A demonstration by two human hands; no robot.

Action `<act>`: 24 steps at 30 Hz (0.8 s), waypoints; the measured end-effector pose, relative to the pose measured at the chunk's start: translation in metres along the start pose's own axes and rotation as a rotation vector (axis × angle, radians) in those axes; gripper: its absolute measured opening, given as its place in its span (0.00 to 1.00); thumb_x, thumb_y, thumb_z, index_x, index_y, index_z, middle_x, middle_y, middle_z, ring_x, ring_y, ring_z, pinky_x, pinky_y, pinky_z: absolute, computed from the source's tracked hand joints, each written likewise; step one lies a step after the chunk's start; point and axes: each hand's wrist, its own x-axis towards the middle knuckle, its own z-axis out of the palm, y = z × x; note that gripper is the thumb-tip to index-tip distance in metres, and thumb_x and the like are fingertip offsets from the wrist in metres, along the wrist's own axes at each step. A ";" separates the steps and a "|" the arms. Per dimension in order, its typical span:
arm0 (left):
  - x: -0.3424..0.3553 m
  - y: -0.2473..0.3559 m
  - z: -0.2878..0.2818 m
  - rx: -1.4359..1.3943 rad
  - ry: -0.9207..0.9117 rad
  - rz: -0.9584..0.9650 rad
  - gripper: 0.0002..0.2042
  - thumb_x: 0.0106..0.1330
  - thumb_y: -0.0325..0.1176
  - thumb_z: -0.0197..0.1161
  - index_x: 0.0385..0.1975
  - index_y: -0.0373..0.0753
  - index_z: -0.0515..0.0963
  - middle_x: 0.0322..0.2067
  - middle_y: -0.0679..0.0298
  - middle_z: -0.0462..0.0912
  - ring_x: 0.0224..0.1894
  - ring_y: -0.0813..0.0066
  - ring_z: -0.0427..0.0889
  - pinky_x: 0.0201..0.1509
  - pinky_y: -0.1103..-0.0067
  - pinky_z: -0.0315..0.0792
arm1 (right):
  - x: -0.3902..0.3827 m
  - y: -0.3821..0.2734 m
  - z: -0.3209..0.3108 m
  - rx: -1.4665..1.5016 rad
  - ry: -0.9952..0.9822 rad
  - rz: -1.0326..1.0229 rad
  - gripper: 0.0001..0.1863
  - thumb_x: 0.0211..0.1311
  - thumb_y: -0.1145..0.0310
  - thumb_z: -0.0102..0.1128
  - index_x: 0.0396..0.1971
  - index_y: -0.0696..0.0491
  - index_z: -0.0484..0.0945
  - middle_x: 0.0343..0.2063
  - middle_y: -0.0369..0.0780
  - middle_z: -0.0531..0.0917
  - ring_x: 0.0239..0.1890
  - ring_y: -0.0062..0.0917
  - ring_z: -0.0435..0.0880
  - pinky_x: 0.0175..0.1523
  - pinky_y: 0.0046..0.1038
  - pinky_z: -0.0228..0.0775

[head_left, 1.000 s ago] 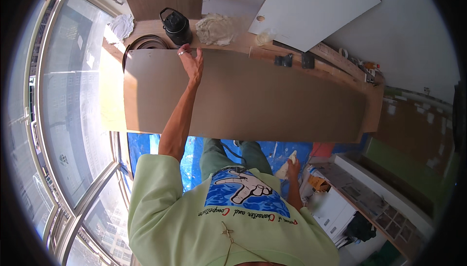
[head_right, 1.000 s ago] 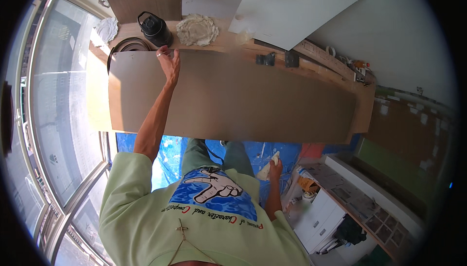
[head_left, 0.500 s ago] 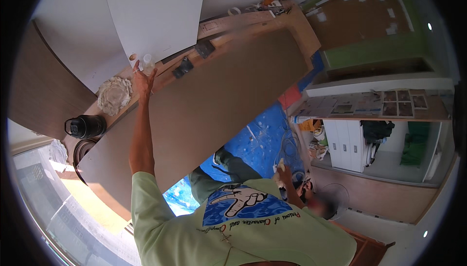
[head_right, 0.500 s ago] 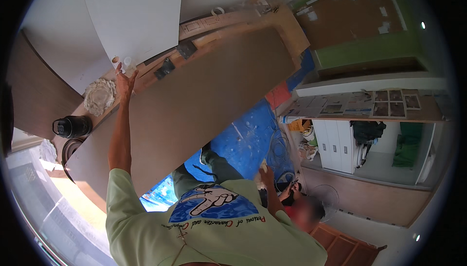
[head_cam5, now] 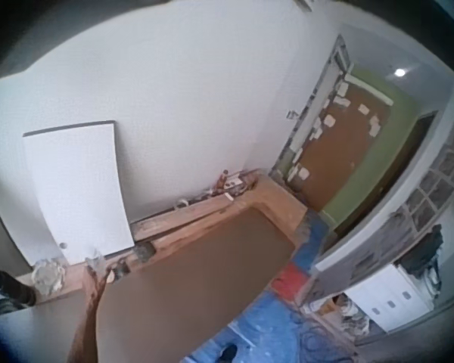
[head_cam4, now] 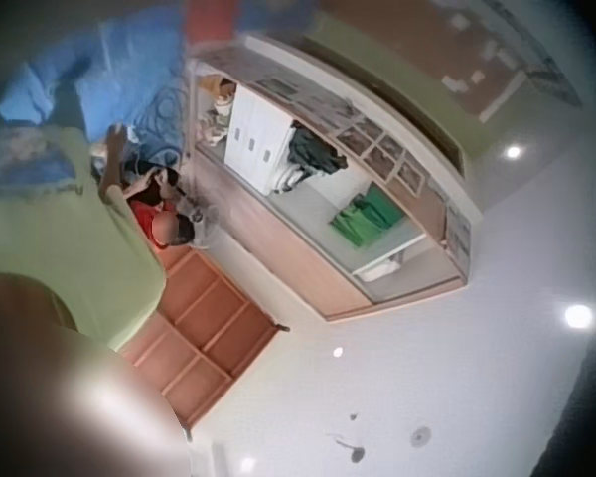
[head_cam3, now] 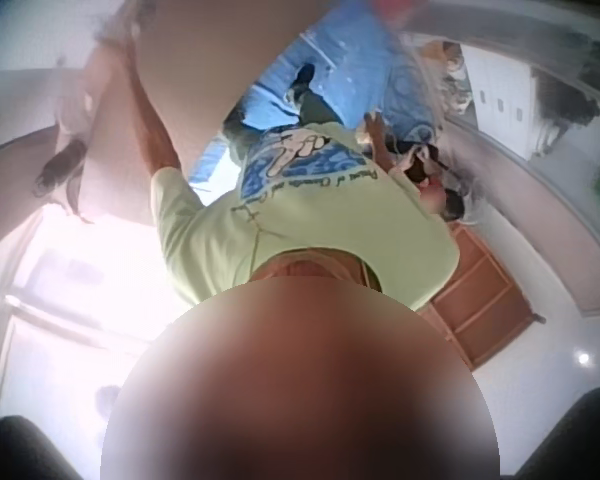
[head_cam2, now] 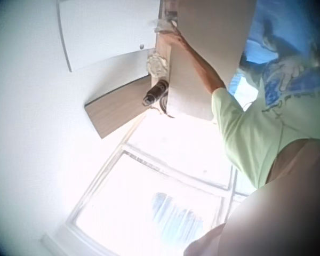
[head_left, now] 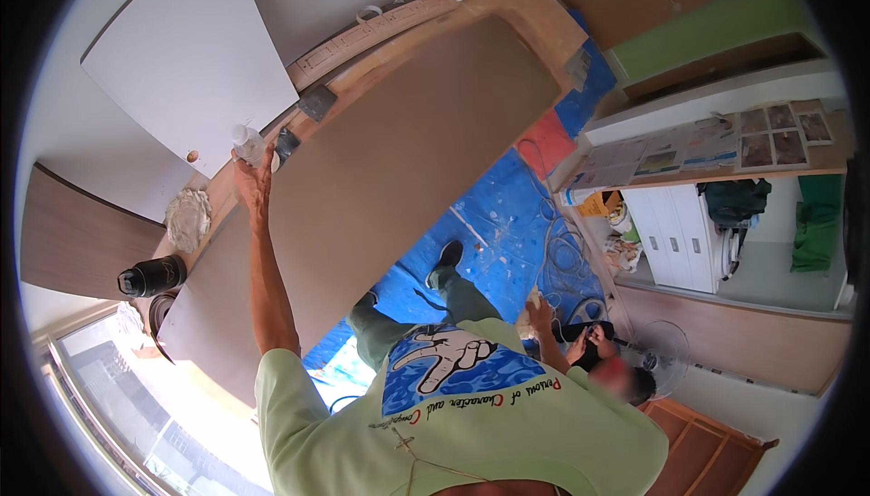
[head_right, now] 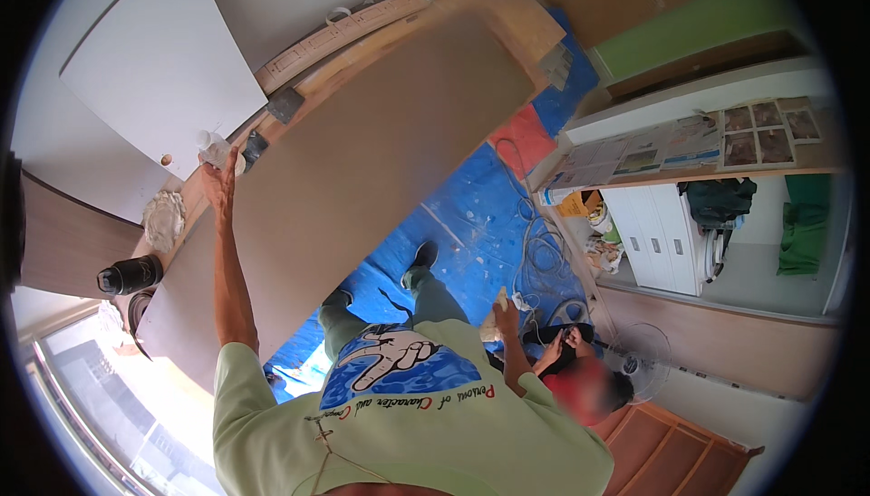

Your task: The person wipes a large flat board with a white cloth, then briefly pauses to converse with a coworker, and resumes wiping. The person also briefly uses a small scraper on the board surface before walking away.

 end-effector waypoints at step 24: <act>-0.163 0.334 0.430 0.416 -0.911 0.218 0.45 0.54 0.64 0.71 0.61 0.31 0.72 0.45 0.40 0.86 0.50 0.43 0.85 0.54 0.57 0.78 | 0.332 0.056 -0.097 0.602 0.057 0.212 0.17 0.62 0.66 0.67 0.49 0.58 0.81 0.37 0.39 0.83 0.37 0.25 0.81 0.42 0.33 0.74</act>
